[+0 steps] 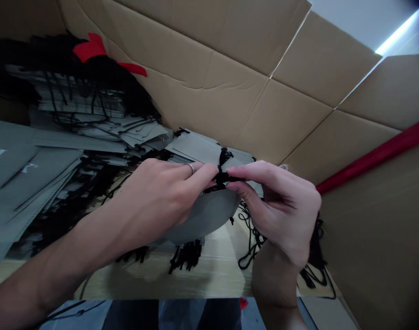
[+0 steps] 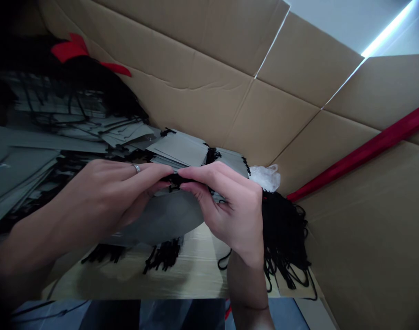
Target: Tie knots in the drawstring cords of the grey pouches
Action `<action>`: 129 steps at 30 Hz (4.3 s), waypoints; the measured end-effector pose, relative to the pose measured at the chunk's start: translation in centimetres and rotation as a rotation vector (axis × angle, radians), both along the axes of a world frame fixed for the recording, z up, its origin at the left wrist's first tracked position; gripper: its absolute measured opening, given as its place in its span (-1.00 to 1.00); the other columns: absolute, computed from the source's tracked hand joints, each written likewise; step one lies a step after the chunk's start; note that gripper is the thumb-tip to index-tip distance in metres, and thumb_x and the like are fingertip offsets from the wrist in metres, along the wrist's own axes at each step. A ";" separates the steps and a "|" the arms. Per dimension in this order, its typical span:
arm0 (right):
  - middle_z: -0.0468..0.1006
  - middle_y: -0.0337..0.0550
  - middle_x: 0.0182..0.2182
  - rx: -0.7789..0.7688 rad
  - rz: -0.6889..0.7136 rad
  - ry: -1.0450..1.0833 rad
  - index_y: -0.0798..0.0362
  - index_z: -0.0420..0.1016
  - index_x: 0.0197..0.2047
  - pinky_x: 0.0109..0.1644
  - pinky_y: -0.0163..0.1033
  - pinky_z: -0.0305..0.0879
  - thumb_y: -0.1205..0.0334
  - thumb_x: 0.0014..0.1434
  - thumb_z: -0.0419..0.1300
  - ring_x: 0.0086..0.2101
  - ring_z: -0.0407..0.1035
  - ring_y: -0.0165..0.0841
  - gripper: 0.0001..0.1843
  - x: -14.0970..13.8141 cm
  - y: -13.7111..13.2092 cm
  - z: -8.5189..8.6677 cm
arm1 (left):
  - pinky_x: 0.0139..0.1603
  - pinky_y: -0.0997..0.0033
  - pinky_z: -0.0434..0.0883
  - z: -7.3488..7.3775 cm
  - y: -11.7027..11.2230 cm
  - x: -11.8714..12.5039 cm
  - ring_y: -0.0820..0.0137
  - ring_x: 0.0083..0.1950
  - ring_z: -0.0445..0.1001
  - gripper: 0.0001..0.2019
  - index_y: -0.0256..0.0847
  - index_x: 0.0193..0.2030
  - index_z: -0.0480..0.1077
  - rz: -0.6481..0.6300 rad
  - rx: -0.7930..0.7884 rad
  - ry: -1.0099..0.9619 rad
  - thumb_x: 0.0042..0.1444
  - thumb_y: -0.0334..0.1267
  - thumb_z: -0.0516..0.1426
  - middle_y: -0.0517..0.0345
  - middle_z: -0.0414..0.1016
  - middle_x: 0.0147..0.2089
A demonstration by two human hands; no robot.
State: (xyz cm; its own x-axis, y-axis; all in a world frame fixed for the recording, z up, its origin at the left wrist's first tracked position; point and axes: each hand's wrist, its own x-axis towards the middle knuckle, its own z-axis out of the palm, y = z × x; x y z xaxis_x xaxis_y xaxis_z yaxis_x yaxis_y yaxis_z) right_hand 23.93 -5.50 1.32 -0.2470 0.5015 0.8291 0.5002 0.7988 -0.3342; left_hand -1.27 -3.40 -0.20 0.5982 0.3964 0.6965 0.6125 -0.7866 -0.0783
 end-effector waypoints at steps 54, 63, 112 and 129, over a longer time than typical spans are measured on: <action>0.78 -0.23 -0.20 0.077 -0.009 -0.009 -0.10 0.71 -0.05 -0.13 -0.19 0.67 0.45 0.46 0.42 -0.24 0.65 -0.35 -0.80 -1.1 0.0 0.1 | -0.03 0.45 0.69 0.2 1.0 0.9 0.38 -0.06 0.79 -0.94 -0.06 0.09 0.66 -0.383 -0.393 -0.549 0.62 -0.26 0.30 0.18 0.83 -0.01; 0.76 -0.26 -0.22 0.003 0.024 -0.054 -0.07 0.70 -0.05 -0.12 -0.27 0.67 0.52 0.40 0.38 -0.25 0.66 -0.39 -0.75 -1.2 -0.6 0.3 | -0.11 0.47 0.64 -0.8 1.6 0.8 0.43 -0.13 0.79 -0.84 -0.09 0.09 0.61 -0.386 -0.051 -0.449 0.60 -0.46 0.25 0.20 0.80 -0.08; 0.80 -0.28 -0.26 -0.105 -0.095 -0.077 -0.14 0.68 -0.14 -0.16 -0.17 0.71 0.43 0.38 0.38 -0.32 0.64 -0.33 -0.79 -1.5 -1.0 0.4 | -0.06 0.27 0.73 -0.6 1.2 0.6 0.24 -0.04 0.80 -0.88 -0.19 0.03 0.48 -0.319 0.173 -0.173 0.57 -0.50 0.25 0.06 0.77 -0.06; 0.72 -0.21 -0.25 0.119 -0.089 -0.257 -0.04 0.62 -0.09 -0.07 -0.16 0.61 0.49 0.51 0.29 -0.23 0.57 -0.32 -0.79 -1.5 -0.6 -0.5 | -0.09 0.29 0.83 -0.5 0.4 0.7 0.28 -0.11 0.81 -0.84 -0.11 -0.07 0.44 -0.287 0.303 -0.181 0.62 -0.40 0.25 0.13 0.76 -0.14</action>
